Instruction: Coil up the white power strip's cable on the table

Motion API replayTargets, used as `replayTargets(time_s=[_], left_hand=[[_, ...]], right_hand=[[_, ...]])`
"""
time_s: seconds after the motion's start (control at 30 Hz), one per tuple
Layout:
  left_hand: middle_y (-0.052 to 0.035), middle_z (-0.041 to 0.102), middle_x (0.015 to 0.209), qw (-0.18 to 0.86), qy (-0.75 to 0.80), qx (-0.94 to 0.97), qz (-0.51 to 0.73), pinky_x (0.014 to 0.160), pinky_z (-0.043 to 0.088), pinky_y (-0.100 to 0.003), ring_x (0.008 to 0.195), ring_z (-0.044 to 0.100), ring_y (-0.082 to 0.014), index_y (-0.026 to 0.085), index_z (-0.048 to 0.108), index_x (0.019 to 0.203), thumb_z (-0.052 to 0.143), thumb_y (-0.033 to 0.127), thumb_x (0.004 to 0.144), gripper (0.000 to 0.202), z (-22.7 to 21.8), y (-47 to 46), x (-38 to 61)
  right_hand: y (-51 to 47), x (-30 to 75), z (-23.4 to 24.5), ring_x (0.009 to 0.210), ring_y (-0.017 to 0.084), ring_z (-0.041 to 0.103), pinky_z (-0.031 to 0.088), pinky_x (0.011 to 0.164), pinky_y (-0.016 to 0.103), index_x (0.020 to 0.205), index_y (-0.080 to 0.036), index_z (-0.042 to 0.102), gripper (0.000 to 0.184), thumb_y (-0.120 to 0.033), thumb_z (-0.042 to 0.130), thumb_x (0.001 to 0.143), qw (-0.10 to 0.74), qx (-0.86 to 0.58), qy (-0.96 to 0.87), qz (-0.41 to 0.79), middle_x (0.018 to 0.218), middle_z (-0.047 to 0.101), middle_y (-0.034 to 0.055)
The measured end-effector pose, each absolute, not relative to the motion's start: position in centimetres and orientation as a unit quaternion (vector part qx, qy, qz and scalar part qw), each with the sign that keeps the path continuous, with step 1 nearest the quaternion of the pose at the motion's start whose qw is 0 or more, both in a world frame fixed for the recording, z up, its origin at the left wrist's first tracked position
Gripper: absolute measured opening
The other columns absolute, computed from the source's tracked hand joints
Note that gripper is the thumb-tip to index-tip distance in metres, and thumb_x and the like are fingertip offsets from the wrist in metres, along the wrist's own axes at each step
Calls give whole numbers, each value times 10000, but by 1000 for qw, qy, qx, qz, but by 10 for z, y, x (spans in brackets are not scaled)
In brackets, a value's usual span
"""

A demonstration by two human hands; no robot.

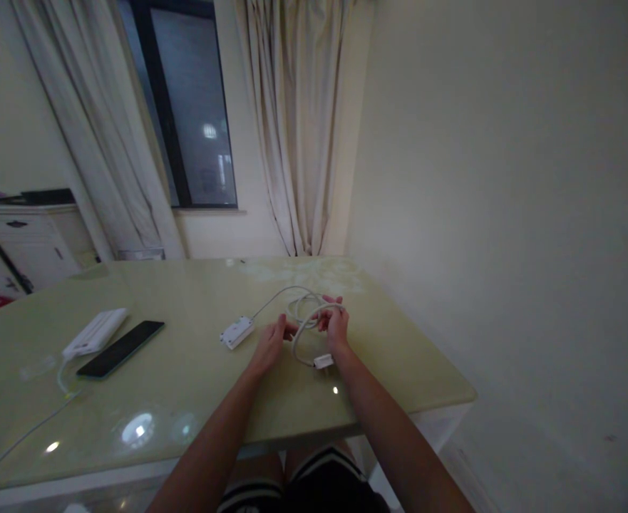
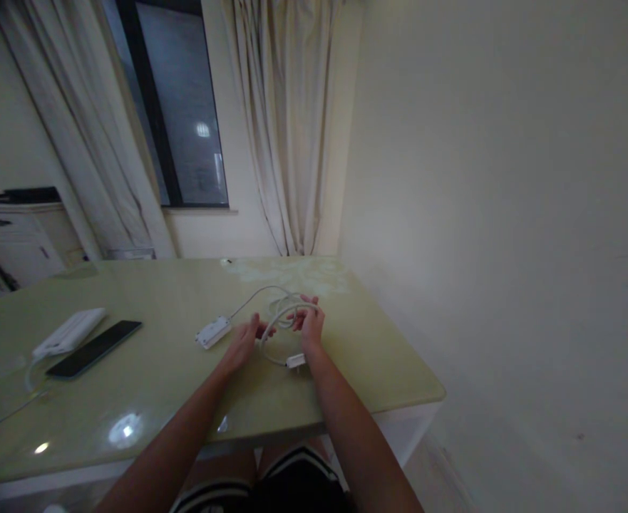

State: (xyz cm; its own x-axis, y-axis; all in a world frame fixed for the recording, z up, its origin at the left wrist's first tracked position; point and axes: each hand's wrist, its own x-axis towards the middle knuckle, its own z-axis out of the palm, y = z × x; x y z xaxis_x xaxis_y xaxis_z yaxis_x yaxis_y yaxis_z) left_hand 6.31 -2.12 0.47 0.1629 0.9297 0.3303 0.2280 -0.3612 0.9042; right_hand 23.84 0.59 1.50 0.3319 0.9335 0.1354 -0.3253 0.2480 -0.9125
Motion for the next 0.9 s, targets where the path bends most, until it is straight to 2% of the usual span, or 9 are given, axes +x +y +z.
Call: replayTargets(time_s=[0.1,0.17,0.23,0.33,0.47,0.57,0.67,0.73,0.9], left_hand=[[-134,731,1092,253,451,709,479,865,495,-402,964,659,-273,187,729,1123,615,582,845,496,-2,-18,61],[-133,696,1219,185,455,751,441,987,433,-452,1131,607,-309,223,693,1221,701,491,805,495,-5,-20,61],[-121,700,1210,151,472,776,390,1026,381,-486,1187,576,-328,251,713,1182,686,429,831,394,-6,-25,63],[-106,728,1074,132,503,776,357,991,375,-481,1103,617,-311,250,747,1007,565,373,918,237,-3,-28,67],[-93,721,880,138,547,702,435,878,430,-409,892,663,-262,207,687,861,414,398,983,355,3,-23,66],[-88,709,868,153,551,616,542,783,459,-361,833,655,-243,202,654,886,363,460,986,402,6,-17,58],[-78,688,840,149,553,537,619,767,476,-354,821,639,-232,207,631,846,346,523,981,447,5,-12,49],[-70,666,822,167,549,490,657,757,493,-350,810,626,-221,207,622,833,354,567,973,470,3,-8,44],[-41,612,837,286,471,356,755,754,557,-330,817,613,-169,190,605,871,458,596,936,437,2,-2,43]], right_hand=[[6,235,12,326,109,443,292,357,214,1215,-84,635,814,-779,354,896,659,-391,-377,520,545,673,53],[4,231,10,321,98,423,294,359,214,1202,-93,651,820,-787,326,910,621,-366,-399,566,561,679,60],[2,227,8,332,92,427,303,367,214,1182,-109,669,807,-790,327,916,592,-344,-425,592,598,695,68],[1,225,7,364,97,466,314,386,216,1201,-135,663,787,-790,334,916,580,-347,-439,592,686,733,89],[5,228,9,390,113,487,290,396,222,1238,-132,641,806,-799,337,902,599,-403,-429,543,695,736,97],[9,231,7,392,106,438,275,403,226,1243,-111,640,820,-795,377,876,627,-427,-426,492,602,673,43],[12,233,3,402,107,398,258,413,227,1232,-101,643,825,-796,414,851,665,-447,-394,451,500,540,-34],[14,235,0,424,113,399,273,427,232,1185,-101,666,818,-802,409,850,684,-463,-367,428,485,488,-51],[18,240,-1,532,130,502,365,484,246,1063,-120,730,802,-813,378,863,703,-471,-331,418,669,661,39]])
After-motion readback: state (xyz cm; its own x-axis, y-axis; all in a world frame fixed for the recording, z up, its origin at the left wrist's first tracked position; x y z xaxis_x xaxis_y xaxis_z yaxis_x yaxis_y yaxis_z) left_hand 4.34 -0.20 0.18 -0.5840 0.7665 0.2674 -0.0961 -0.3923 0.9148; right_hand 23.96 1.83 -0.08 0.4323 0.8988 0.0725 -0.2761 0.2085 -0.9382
